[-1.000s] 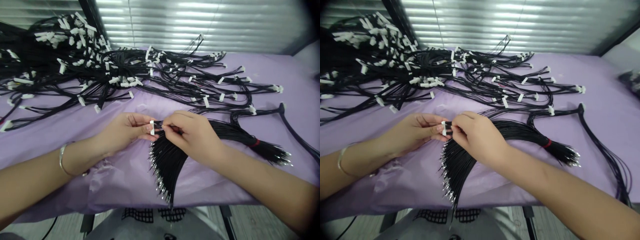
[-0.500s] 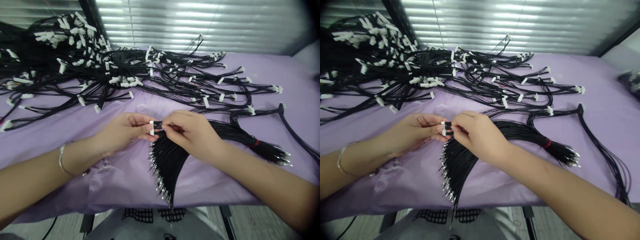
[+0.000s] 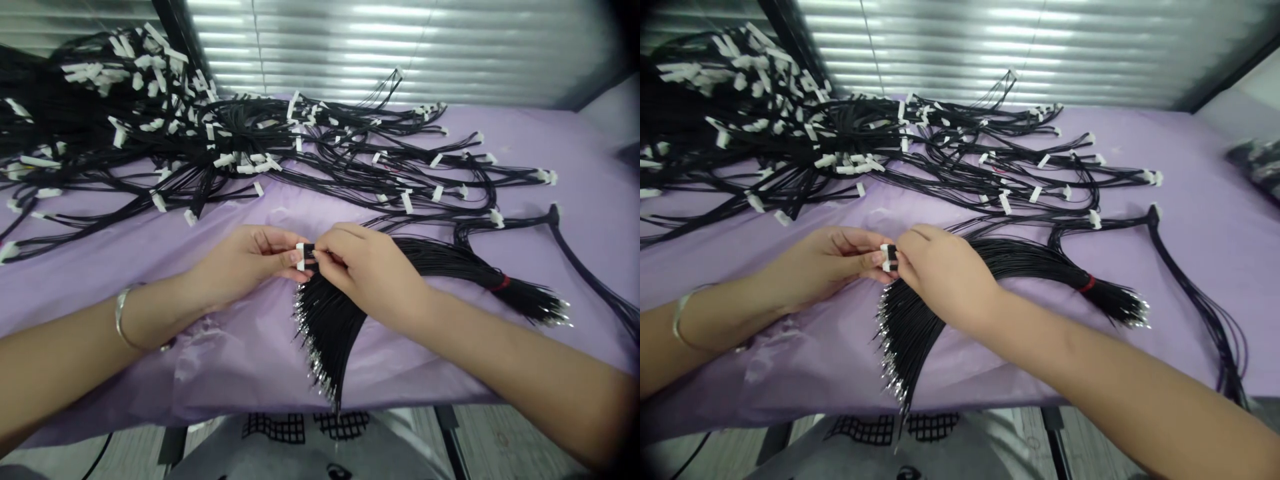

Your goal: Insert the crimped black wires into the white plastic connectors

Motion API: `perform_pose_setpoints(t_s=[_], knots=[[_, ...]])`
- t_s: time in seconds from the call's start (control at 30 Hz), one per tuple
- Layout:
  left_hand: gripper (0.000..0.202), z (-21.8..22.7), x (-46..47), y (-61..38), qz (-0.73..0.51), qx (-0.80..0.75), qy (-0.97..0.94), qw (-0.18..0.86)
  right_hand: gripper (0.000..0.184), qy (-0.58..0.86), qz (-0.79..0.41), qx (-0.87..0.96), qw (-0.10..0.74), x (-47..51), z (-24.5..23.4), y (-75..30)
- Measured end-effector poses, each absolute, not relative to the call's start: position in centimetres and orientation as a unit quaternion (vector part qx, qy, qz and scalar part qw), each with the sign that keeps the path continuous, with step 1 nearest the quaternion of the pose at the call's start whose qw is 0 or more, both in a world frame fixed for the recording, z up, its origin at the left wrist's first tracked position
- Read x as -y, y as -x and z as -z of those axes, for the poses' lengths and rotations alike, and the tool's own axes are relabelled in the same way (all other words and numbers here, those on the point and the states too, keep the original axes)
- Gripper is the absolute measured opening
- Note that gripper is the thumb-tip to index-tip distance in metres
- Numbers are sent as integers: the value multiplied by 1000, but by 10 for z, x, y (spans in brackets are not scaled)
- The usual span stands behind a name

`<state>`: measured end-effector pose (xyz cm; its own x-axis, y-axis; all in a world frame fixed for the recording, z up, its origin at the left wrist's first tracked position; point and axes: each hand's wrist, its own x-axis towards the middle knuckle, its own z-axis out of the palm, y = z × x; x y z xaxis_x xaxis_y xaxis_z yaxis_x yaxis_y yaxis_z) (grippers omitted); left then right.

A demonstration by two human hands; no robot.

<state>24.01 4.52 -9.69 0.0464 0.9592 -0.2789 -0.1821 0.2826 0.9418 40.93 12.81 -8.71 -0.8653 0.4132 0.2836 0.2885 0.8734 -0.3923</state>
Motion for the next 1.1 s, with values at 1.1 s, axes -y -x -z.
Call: perform_pose_setpoints(t_s=[1.1], knots=[[18, 97, -43, -240, -492, -521, -367, 593, 10, 187, -255, 937, 145, -139, 72, -421]])
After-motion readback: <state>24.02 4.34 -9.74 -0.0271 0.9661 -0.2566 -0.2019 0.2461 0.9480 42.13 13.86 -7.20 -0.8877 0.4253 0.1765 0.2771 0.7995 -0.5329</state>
